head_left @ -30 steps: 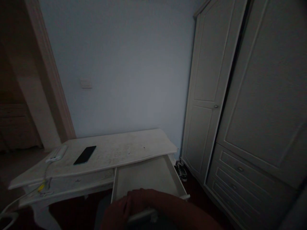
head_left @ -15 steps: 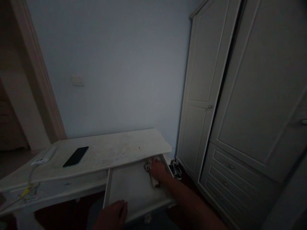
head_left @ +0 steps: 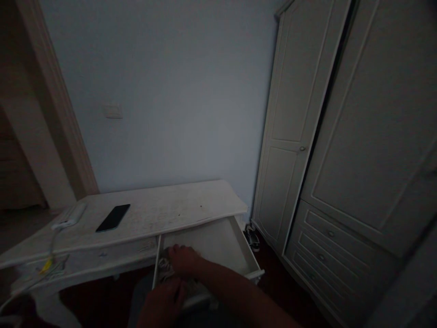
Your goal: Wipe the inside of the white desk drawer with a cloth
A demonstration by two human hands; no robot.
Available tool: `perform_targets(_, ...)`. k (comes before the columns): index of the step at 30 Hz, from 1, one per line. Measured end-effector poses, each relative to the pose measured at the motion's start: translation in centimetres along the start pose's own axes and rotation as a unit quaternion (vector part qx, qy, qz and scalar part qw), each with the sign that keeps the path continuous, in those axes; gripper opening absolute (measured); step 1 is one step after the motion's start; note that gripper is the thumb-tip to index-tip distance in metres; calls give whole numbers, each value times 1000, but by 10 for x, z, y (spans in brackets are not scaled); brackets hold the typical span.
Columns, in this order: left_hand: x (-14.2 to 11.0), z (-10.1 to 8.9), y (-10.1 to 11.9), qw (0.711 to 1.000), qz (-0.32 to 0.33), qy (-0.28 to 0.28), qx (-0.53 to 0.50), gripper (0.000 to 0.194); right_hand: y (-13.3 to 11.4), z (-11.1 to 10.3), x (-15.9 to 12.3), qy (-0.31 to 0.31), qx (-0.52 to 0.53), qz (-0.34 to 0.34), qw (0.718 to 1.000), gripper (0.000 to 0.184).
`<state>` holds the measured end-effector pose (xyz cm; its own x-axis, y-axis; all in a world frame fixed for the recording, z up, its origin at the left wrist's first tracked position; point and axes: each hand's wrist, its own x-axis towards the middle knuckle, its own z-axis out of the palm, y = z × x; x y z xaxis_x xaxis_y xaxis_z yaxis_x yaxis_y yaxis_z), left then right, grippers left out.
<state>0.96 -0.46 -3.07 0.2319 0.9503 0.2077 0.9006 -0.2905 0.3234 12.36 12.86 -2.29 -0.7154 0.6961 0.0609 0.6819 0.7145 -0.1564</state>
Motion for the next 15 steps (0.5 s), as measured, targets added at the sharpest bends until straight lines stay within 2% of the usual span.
perform_targets(3, 0, 0, -2, 999, 1, 6, -32, 41, 20, -10, -25, -67, -32, -125, 989, 61)
perform_targets(5, 0, 0, -2, 1000, -6, -9, -28, 40, 44, -24, -49, -96, -47, -158, 982, 64)
perform_targets(6, 0, 1, -1, 1000, -10, -15, -18, 40, 57, -32, -62, -102, -52, -151, 982, 66)
perform_targets(8, 0, 3, 0, 1000, -13, -8, 12, 41, 85, -47, -86, -91, -43, -65, 993, 75)
perform_targets(10, 0, 5, 1, 999, -10, 8, 33, 41, 109, -58, -101, -47, -27, 79, 995, 84)
perform_targets(11, 0, 5, 2, 999, -6, 13, 37, 42, 118, -62, -105, -19, -23, 151, 988, 84)
perform_targets(13, 1, 6, 2, 999, 4, 1, 37, 43, 131, -67, -102, 27, -25, 258, 965, 72)
perform_targets(15, 3, 5, 2, 999, 4, -18, 39, 43, 132, -66, -86, 53, -26, 319, 946, 58)
